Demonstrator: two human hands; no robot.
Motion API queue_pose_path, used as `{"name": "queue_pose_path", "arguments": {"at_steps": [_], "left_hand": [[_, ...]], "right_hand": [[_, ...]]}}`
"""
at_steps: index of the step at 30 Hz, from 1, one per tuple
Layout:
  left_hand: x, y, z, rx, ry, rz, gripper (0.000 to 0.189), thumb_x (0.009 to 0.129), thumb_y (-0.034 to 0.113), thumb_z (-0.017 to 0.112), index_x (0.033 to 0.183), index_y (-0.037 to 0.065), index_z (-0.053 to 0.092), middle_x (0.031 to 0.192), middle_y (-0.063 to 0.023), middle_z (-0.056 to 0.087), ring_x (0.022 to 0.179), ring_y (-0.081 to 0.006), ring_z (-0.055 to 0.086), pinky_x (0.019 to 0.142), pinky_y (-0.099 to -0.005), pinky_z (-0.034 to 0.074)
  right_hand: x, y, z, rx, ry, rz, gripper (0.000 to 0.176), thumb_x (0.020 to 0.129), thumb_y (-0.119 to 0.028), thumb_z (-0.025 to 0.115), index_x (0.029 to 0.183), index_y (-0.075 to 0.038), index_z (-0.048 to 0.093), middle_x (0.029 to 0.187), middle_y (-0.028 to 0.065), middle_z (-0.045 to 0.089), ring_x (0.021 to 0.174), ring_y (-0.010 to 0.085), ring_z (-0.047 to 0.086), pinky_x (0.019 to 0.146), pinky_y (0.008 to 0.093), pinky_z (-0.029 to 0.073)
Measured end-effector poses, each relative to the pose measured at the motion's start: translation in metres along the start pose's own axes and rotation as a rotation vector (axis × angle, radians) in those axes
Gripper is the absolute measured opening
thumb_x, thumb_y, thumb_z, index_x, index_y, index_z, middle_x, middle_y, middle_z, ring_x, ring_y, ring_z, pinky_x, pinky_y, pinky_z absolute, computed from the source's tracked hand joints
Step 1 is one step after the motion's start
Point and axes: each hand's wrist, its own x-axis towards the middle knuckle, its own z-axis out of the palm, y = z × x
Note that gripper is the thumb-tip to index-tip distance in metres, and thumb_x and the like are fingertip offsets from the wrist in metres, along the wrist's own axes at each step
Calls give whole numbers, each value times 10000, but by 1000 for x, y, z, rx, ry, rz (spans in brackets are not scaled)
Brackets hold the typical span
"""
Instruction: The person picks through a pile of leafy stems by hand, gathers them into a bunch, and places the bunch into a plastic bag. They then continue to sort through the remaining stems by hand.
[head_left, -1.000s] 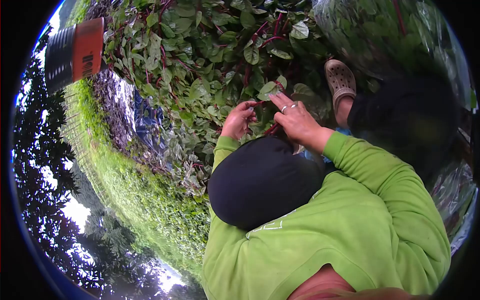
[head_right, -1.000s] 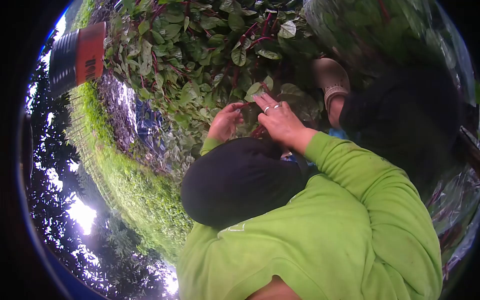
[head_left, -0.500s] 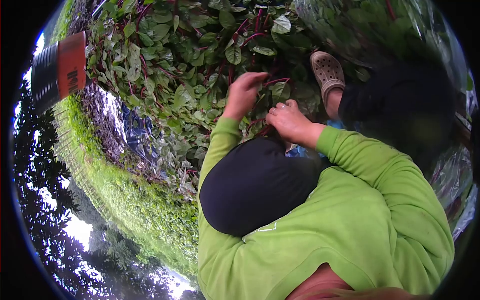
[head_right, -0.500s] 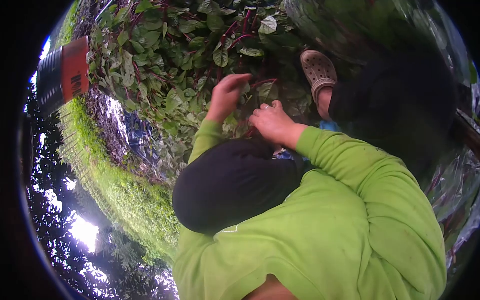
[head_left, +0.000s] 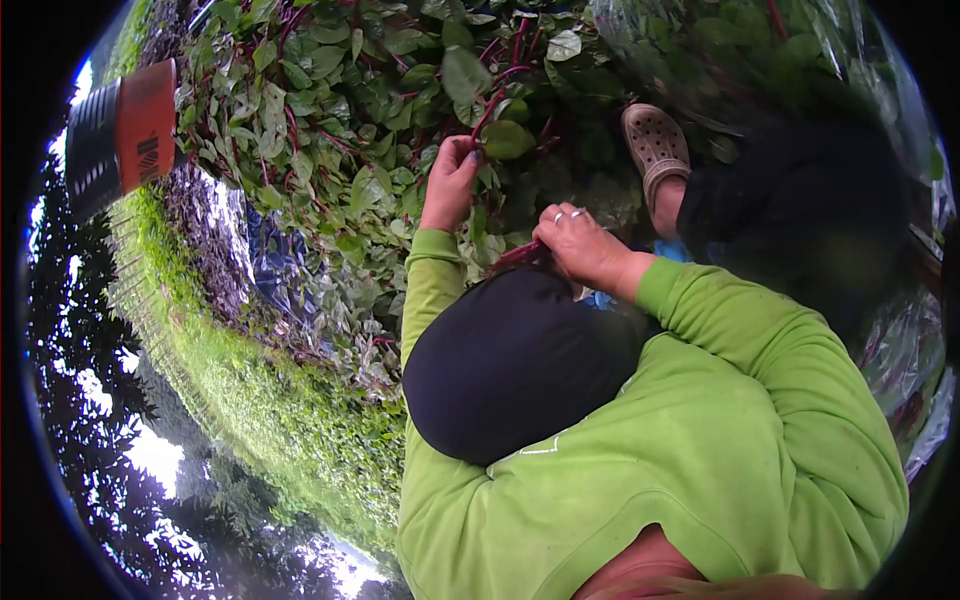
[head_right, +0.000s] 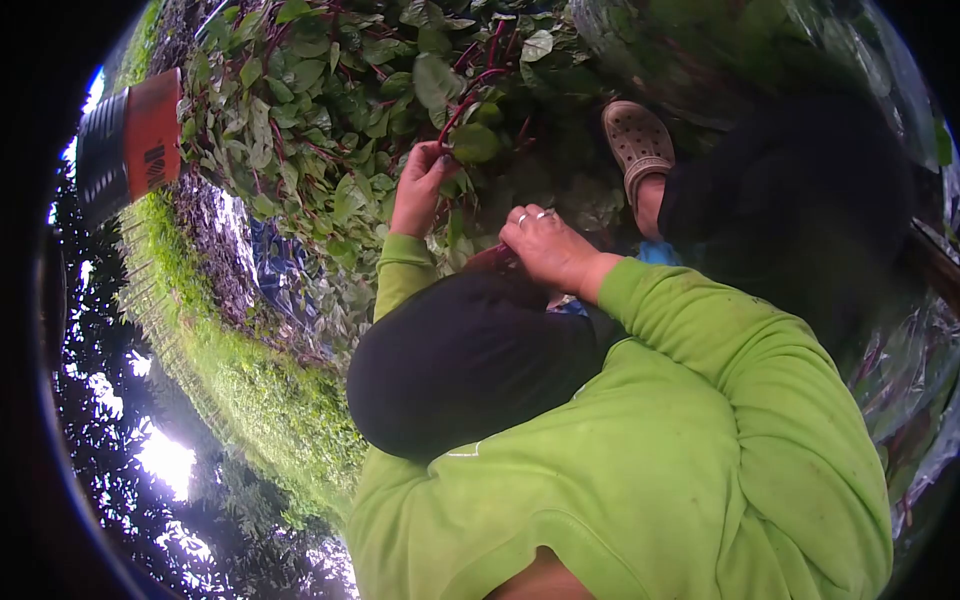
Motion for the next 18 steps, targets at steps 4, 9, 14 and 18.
{"name": "queue_pose_path", "arguments": {"at_steps": [4, 9, 14, 18], "left_hand": [[-28, -2, 1, -63, -78, -29, 173, 993, 16, 565, 1160, 62, 556, 1068, 15, 592, 990, -88, 561, 916, -254, 467], [-57, 16, 21, -5, -292, 10, 179, 989, -10, 562, 1159, 44, 573, 1089, -21, 602, 1047, -110, 557, 955, -269, 442], [-62, 75, 17, 149, -189, 142, 224, 954, -53, 585, 1125, 65, 670, 1087, -44, 576, 1073, -156, 571, 976, -290, 455], [-87, 174, 15, 688, -31, 405, 207, 929, -29, 621, 1105, 43, 705, 1007, -64, 627, 924, -180, 618, 813, -298, 513]], "right_hand": [[11, 8, -2, -112, 297, -180, 173, 863, -152, 629, 1010, -61, 610, 1547, 201, 389, 1472, 397, 319, 1165, 547, 323], [22, 10, -18, -254, 259, -140, 253, 865, -204, 640, 1078, -80, 583, 1617, 193, 296, 1552, 384, 171, 1212, 632, 165], [31, -6, -38, -122, 484, -357, 282, 775, -57, 677, 1037, -123, 596, 1089, 85, 621, 1032, 316, 596, 898, 450, 477], [45, -34, -64, -46, 621, -435, 272, 789, -111, 691, 1043, -137, 596, 1125, 54, 631, 1070, 287, 591, 931, 420, 475]]}}
